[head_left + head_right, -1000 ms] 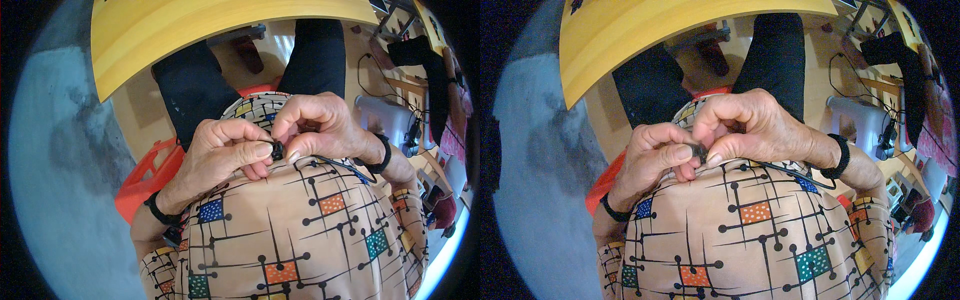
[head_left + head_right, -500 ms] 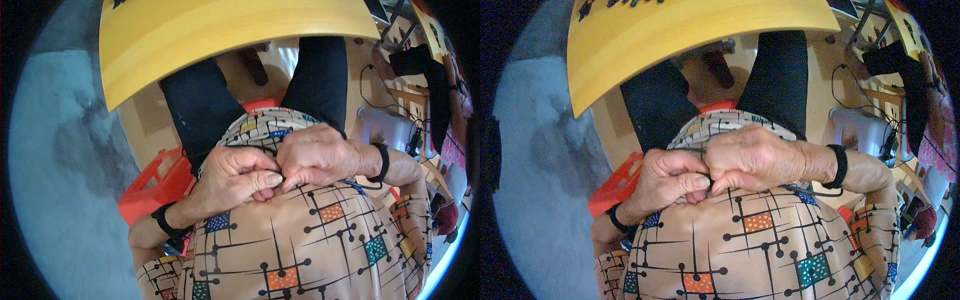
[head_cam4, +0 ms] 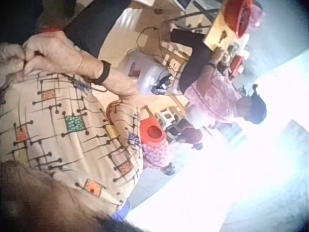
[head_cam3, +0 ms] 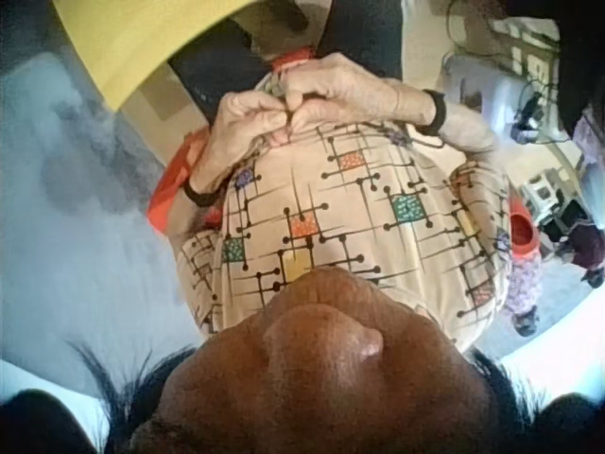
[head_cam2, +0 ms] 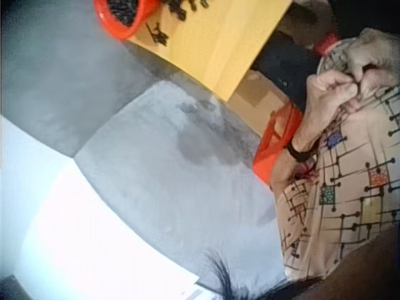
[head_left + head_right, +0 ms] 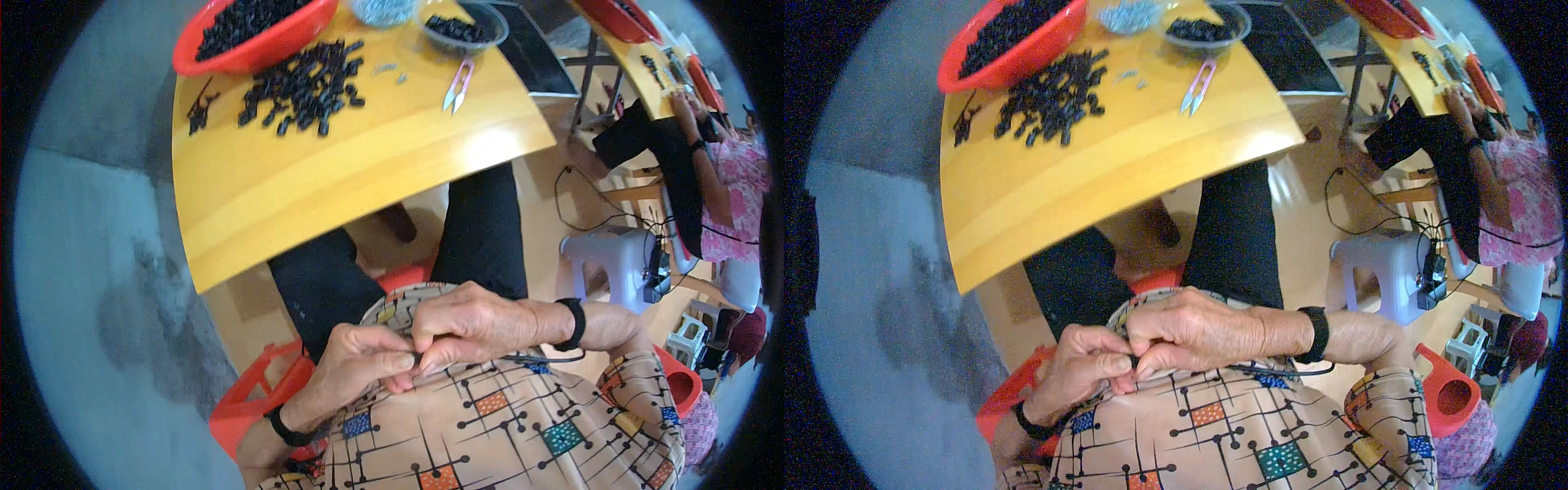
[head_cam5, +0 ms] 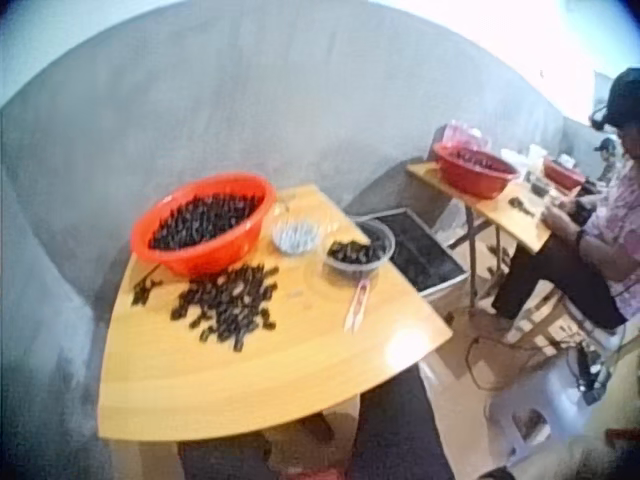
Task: Assembling small black plastic components by inserting small metal pins and snapping them together.
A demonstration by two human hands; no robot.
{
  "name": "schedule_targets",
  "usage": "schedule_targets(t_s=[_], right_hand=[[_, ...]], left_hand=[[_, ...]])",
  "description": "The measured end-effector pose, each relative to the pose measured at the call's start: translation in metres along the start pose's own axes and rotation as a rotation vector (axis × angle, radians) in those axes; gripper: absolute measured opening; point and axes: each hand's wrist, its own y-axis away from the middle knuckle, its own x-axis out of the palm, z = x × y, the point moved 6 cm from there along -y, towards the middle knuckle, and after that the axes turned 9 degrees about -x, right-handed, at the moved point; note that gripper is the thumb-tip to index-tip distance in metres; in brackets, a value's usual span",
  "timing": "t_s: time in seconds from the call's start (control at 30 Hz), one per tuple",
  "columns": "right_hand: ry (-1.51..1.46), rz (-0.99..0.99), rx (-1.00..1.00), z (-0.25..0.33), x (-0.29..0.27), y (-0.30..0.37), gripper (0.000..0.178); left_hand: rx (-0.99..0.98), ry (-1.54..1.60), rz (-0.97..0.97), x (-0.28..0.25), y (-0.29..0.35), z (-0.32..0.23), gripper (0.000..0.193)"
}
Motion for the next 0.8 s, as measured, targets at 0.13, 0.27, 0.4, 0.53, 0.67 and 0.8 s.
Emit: schedule_targets(t_s=[0.13,0.27,0.4,0.53,0.67,0.8], right_hand=[[0.043,-0.030,-0.114,0.015,-0.006,-0.008,0.029],[0.033,-0.033,-0.111,0.014,-0.008,-0.018,0.029],[0.109,-0.072,-0.063,0.017,-0.024,-0.028,0.027],[0.302,-0.106,-0.146,0.031,-0.051,-0.045,0.021],[0.545,-0.257,-0.027,0.035,-0.110,-0.053,0.011],[0.807,-0.569,0.039,0.035,-0.210,-0.069,0.008]], left_hand=[[0.011,0.016,0.038,0.002,0.003,-0.006,0.014],[0.091,0.060,-0.001,0.001,0.005,-0.017,0.012],[0.129,0.009,-0.043,-0.006,-0.001,-0.035,0.014],[0.228,0.011,-0.041,-0.013,-0.011,-0.062,0.023],[0.473,-0.175,-0.247,-0.039,-0.016,-0.102,0.031],[0.660,-0.366,-0.720,-0.116,-0.022,-0.146,0.026]])
